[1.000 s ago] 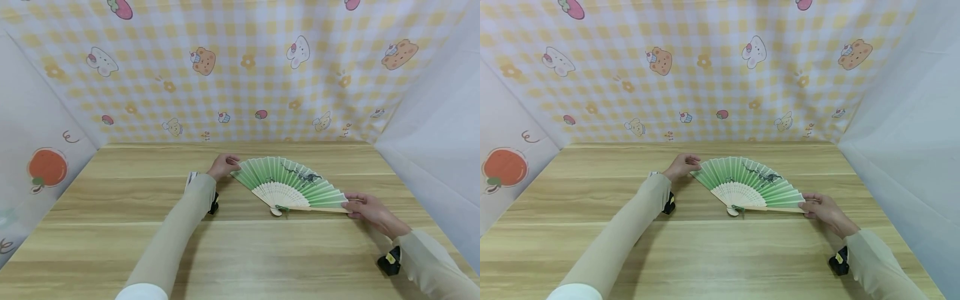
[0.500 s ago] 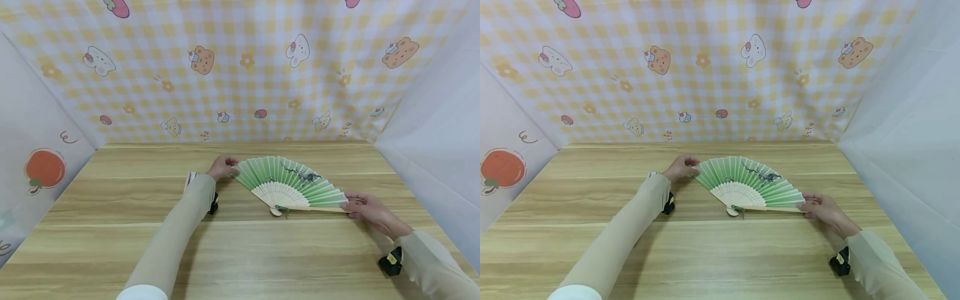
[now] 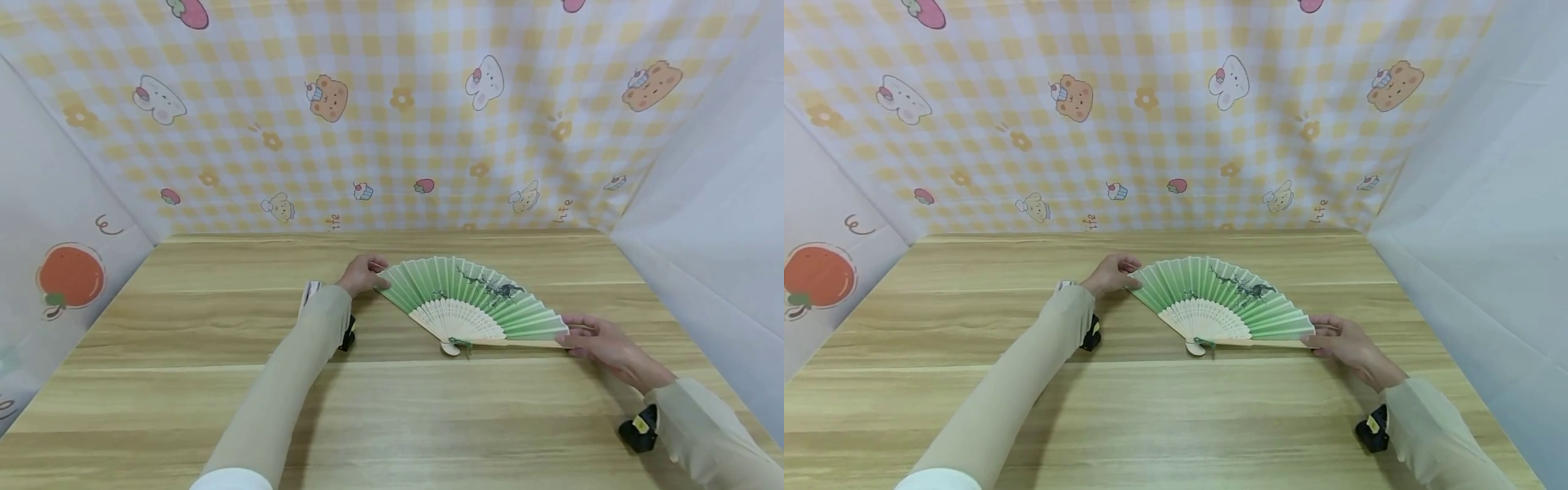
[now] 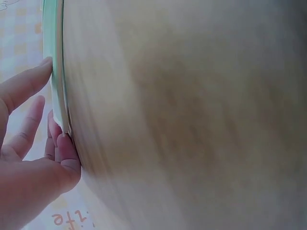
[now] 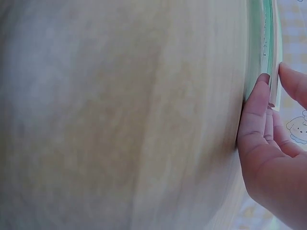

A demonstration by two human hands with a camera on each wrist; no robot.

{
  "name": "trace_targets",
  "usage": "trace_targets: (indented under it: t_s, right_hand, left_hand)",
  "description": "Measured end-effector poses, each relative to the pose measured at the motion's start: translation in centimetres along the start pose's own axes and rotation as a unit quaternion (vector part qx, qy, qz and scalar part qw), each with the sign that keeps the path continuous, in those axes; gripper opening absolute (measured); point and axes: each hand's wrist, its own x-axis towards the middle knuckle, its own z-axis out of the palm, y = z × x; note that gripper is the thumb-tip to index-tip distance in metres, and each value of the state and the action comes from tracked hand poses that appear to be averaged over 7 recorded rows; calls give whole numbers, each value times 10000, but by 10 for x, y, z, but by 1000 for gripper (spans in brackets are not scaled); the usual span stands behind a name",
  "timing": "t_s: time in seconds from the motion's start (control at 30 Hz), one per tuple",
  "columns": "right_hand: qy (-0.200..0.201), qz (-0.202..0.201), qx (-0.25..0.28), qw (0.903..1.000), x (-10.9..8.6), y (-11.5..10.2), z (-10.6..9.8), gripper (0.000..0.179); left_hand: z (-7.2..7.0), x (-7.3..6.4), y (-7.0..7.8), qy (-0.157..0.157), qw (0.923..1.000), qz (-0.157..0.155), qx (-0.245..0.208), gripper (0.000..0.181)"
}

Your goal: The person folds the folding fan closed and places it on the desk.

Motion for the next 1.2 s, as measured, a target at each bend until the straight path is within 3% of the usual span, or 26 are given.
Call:
trace_targets:
  t_s: [0.47,0.67,0.83,1.2]
  right_hand:
    - [44,-36,199,9998,-3,2,1,69]
    - [-61,-73,728,9973,-5,3,0,68]
    - [-170,-39,1204,9926,-7,3,0,69]
    - [-194,-188,1745,9843,-11,2,-1,73]
  left_hand:
    - [-5,-2,-6,113,9974,-98,-701,46]
    - [-10,-6,-8,58,9961,54,-880,45]
    - [-11,-9,-6,22,9955,-194,-928,46]
    - [-15,-18,-3,-42,9947,-349,-967,46]
